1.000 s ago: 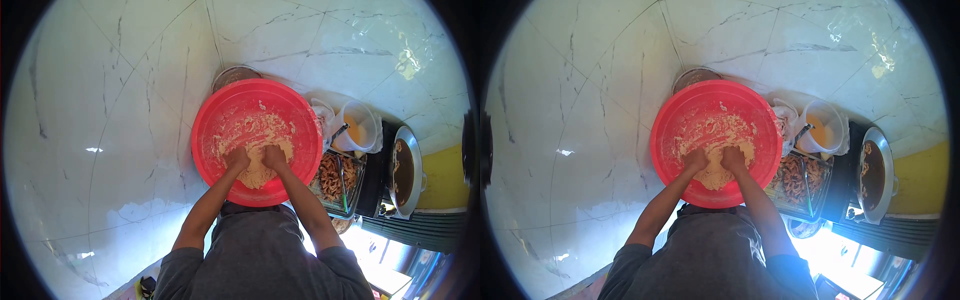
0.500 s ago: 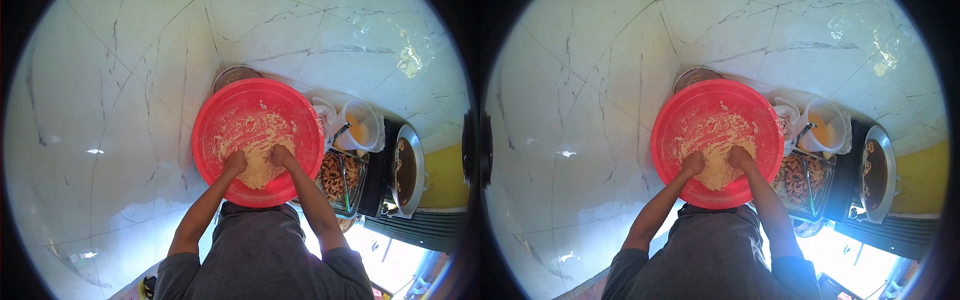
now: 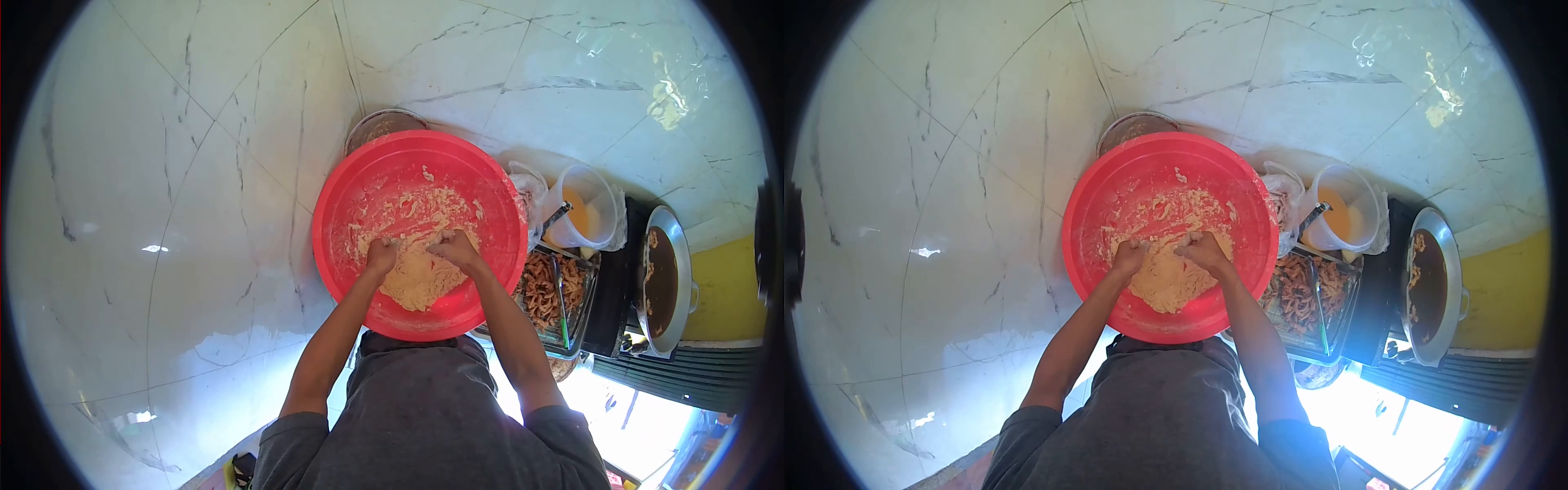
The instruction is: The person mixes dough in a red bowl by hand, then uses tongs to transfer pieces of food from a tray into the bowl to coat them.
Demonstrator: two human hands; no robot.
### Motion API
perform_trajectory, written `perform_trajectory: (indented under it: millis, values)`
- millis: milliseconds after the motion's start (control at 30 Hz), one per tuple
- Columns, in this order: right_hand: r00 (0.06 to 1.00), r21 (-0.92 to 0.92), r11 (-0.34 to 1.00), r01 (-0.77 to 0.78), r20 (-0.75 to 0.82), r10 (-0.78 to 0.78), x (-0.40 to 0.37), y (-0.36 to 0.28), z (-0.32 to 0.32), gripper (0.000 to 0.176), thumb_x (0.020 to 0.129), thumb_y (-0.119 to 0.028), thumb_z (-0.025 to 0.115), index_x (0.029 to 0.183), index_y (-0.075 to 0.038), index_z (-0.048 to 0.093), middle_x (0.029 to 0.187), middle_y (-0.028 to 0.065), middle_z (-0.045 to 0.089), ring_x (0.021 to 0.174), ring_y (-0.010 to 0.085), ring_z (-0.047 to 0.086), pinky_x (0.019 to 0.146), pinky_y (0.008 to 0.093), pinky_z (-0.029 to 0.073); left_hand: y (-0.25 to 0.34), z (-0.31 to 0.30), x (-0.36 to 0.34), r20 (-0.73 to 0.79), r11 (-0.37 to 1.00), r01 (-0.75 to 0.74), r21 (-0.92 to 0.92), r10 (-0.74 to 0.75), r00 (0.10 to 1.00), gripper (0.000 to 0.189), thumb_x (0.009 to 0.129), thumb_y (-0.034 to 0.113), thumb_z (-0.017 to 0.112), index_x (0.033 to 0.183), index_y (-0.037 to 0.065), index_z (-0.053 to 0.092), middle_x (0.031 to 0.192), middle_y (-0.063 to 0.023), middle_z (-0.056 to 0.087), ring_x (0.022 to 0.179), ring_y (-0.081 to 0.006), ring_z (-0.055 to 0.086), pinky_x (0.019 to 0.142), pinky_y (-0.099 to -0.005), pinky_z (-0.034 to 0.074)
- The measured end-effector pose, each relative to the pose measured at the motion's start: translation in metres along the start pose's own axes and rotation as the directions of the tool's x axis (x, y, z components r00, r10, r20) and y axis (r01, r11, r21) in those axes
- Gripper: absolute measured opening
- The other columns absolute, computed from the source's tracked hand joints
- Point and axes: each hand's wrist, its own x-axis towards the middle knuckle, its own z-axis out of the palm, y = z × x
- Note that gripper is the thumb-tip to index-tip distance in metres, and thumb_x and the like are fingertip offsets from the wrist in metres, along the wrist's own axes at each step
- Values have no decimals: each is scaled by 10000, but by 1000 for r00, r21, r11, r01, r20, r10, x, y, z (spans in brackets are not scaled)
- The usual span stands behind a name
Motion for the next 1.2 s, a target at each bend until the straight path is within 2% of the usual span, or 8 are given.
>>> perform_trajectory:
  millis: [267, 467, 600, 700, 800, 900, 1100, 1200]
  values:
    - [960, 289, 957, -3, -266, 83, 4, -1, 2, 160, 725, -34, 711, 843, -18, 603, 796, 47, 628, 643, 90, 577, 564, 236, 448, 22, 9, -16, -101, 990, 46, -136, -61, 993, 242, 866, 152, 591, 983, -57, 621, 945, -106, 641, 795, -150, 593, 700, -314, 482]
    - [734, 530, 841, 107, -613, 293, 29, -3, 60, 154, 755, -6, 665, 883, 0, 580, 710, 36, 583, 631, 126, 547, 579, 256, 454, 4, 87, 20, -662, 926, 366, 92, -218, 717, 240, 836, 237, 584, 970, 53, 661, 998, -153, 657, 1003, -279, 595, 862, -508, 381]
    - [638, 425, 859, 287, -753, 160, 46, 25, 55, 125, 819, -39, 595, 930, 14, 617, 835, 70, 639, 727, 132, 586, 659, 262, 479, 49, 74, -25, -594, 954, 291, 69, -195, 781, 273, 823, 310, 569, 979, 108, 668, 1036, -133, 641, 1056, -291, 556, 909, -535, 323]
    - [648, 520, 854, 22, -658, 384, 13, -11, 40, 114, 832, -42, 563, 897, 12, 640, 850, 79, 651, 755, 139, 596, 675, 268, 476, 18, 62, 1, -647, 942, 333, 31, -236, 726, 232, 815, 308, 582, 941, 140, 679, 1018, -109, 642, 1042, -284, 552, 910, -514, 321]
    - [675, 142, 990, -8, -730, 111, 34, 23, 67, 135, 858, -80, 544, 855, 20, 634, 816, 90, 639, 721, 144, 578, 660, 271, 465, 5, 89, 19, -683, 915, 391, 97, -225, 695, 345, 839, 367, 553, 970, 65, 655, 962, -139, 660, 953, -320, 601, 954, -555, 252]
    - [713, 488, 873, 10, -616, 336, 30, 6, 70, 148, 860, -113, 539, 879, -36, 664, 845, 55, 655, 694, 157, 576, 653, 290, 465, 42, 82, -17, -635, 913, 362, 185, -170, 753, 229, 819, 309, 589, 950, 139, 669, 1019, -113, 635, 1053, -307, 539, 889, -524, 332]
    - [833, 392, 917, 72, -529, 161, 37, -32, 42, 224, 817, -193, 602, 991, -53, 625, 891, 85, 661, 817, 191, 605, 729, 347, 464, 55, 56, 3, -556, 898, -9, 440, 280, 783, 248, 813, 294, 607, 992, 126, 644, 994, -131, 637, 1020, -302, 566, 890, -517, 361]
    - [905, -113, 992, 58, -413, -100, 47, 5, 24, 273, 766, -168, 633, 1021, -70, 621, 919, 98, 648, 805, 157, 595, 734, 319, 465, 42, 30, -2, -203, 702, -121, 702, 360, 911, 289, 787, 260, 631, 1019, 88, 623, 1007, -151, 636, 1001, -309, 590, 881, -487, 409]
